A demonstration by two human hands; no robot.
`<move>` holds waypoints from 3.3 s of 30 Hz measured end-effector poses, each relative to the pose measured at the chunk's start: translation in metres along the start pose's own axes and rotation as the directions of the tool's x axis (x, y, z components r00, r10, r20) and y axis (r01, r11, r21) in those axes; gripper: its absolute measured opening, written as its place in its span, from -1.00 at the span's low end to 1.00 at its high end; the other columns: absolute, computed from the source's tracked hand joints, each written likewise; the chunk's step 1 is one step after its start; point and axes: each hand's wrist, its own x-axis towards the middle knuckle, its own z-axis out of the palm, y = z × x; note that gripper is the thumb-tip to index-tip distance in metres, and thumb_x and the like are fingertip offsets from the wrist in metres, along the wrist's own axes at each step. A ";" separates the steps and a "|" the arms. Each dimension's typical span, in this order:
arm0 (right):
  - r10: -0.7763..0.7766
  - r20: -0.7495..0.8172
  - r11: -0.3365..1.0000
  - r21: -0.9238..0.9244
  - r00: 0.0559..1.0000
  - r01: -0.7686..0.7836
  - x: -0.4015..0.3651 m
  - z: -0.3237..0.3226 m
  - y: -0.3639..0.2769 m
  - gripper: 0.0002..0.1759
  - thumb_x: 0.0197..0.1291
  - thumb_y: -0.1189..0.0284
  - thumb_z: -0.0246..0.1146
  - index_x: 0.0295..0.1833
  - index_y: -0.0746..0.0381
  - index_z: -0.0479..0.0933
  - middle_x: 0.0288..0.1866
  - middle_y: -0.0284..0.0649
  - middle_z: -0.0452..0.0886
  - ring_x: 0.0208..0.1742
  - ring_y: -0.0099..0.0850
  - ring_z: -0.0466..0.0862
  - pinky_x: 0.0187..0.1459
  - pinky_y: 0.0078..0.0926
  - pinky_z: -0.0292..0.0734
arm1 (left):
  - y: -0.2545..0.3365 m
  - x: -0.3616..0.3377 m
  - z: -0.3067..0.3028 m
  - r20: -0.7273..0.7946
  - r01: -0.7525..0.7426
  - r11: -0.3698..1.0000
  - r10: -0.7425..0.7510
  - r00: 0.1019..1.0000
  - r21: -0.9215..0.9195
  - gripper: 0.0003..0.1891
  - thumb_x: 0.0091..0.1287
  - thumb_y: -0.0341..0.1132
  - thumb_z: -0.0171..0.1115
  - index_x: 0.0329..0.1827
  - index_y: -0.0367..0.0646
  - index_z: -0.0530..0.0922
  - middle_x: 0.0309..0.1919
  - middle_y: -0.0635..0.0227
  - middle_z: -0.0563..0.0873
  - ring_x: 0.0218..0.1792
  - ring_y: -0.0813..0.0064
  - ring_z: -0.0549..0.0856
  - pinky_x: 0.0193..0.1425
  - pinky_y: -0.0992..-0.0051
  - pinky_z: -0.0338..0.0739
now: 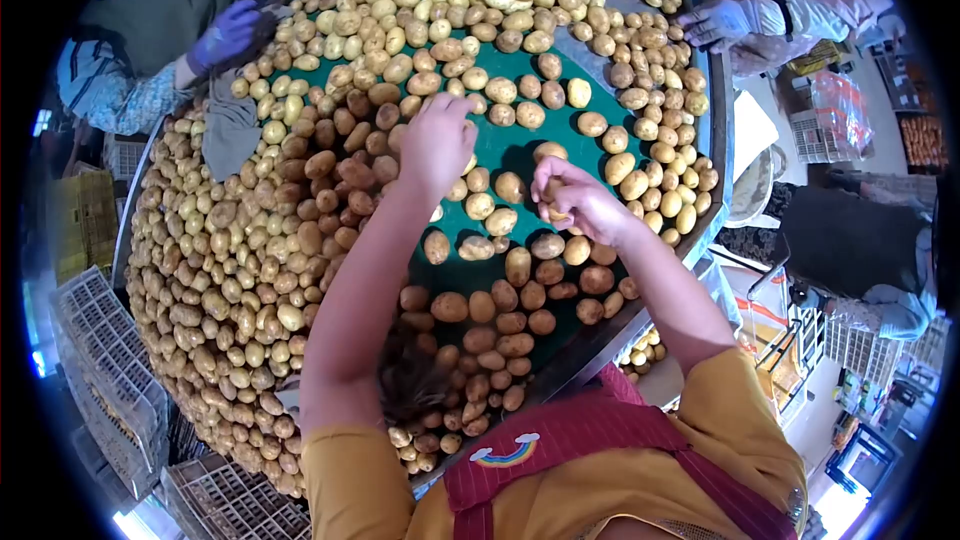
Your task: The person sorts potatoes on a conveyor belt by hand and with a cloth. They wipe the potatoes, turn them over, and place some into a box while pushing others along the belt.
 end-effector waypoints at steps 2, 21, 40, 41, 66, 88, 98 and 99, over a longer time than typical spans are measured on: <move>-0.024 -0.076 0.961 0.274 0.997 0.044 -0.014 0.004 -0.002 -0.82 0.23 0.62 0.19 -0.12 0.14 0.43 -0.29 -0.27 0.52 -0.39 -0.54 0.48 -0.53 -0.67 0.15 | 0.000 0.029 0.030 -0.018 -0.040 0.983 0.044 0.999 0.180 -0.79 0.32 -0.40 0.28 -0.01 -0.16 0.64 -0.07 0.16 0.66 0.03 0.08 0.67 0.07 0.19 0.62; -0.079 -0.010 0.621 0.782 0.997 0.057 -0.048 0.006 0.042 -0.69 0.55 0.30 0.18 0.23 0.26 0.54 -0.03 -0.09 0.64 -0.19 -0.36 0.61 -0.43 -0.66 0.46 | -0.011 0.040 0.029 -0.227 0.002 0.998 0.012 0.974 0.062 -0.66 0.26 -0.37 0.41 0.09 -0.18 0.62 -0.02 0.10 0.69 -0.08 0.01 0.71 0.04 0.18 0.65; -0.090 0.114 0.837 0.546 0.989 0.013 -0.067 0.008 0.074 -0.56 0.62 0.20 0.04 0.33 0.27 0.54 -0.36 -0.17 0.57 -0.45 -0.41 0.41 -0.46 -0.49 0.29 | -0.002 0.057 0.015 -0.114 -0.070 0.996 0.064 0.991 -0.057 -0.84 0.31 -0.36 0.35 -0.08 -0.12 0.73 -0.17 0.20 0.76 -0.07 0.12 0.73 0.03 0.22 0.64; -0.078 0.104 0.842 0.540 0.992 0.010 -0.067 0.011 0.071 -0.56 0.62 0.20 0.05 0.34 0.28 0.54 -0.37 -0.17 0.58 -0.44 -0.40 0.42 -0.46 -0.49 0.30 | -0.024 0.074 0.028 -0.269 -0.143 0.983 0.169 0.948 0.115 -0.69 0.29 -0.40 0.36 0.11 -0.12 0.66 -0.05 0.20 0.72 0.03 0.10 0.69 0.12 0.20 0.60; -0.251 -0.070 0.802 0.543 0.966 0.247 -0.064 0.018 0.023 -0.67 0.60 0.28 0.11 0.19 0.29 0.59 -0.35 -0.23 0.58 -0.36 -0.49 0.49 -0.41 -0.61 0.34 | 0.048 0.029 0.022 0.084 0.031 0.595 0.061 0.995 -0.803 -0.53 0.42 -0.69 -0.01 0.39 -0.29 0.42 -0.07 0.35 0.61 -0.05 0.58 0.61 0.06 0.60 0.52; -0.143 -0.038 0.717 0.684 0.989 0.130 -0.067 0.027 0.049 -0.25 0.47 -0.26 0.03 0.35 0.18 0.44 -0.11 -0.20 0.65 -0.14 -0.34 0.64 -0.32 -0.52 0.47 | 0.076 0.053 0.021 0.106 0.020 0.992 -0.007 0.994 -0.121 -0.72 0.23 -0.13 0.48 -0.15 -0.12 0.71 -0.23 0.10 0.76 -0.21 0.08 0.77 -0.12 0.16 0.66; -0.217 0.048 0.675 0.729 0.975 0.114 -0.132 0.030 0.099 -0.51 0.43 -0.03 0.16 -0.30 0.20 0.50 -0.11 -0.11 0.59 -0.05 -0.27 0.61 -0.39 -0.59 0.35 | 0.099 -0.179 -0.039 0.107 0.450 0.876 -0.437 0.893 -0.175 -0.75 0.29 -0.37 0.40 0.01 -0.08 0.62 -0.15 0.24 0.64 -0.18 0.16 0.71 -0.12 0.27 0.65; -0.207 0.026 0.655 0.747 0.978 0.119 -0.141 0.033 0.101 -0.51 0.44 -0.03 0.16 -0.31 0.19 0.49 -0.03 -0.08 0.58 0.01 -0.25 0.63 -0.37 -0.59 0.37 | 0.088 -0.189 -0.046 0.066 0.411 0.904 -0.406 0.912 -0.117 -0.76 0.29 -0.40 0.38 0.01 -0.09 0.61 -0.15 0.27 0.63 -0.23 0.22 0.71 -0.13 0.30 0.65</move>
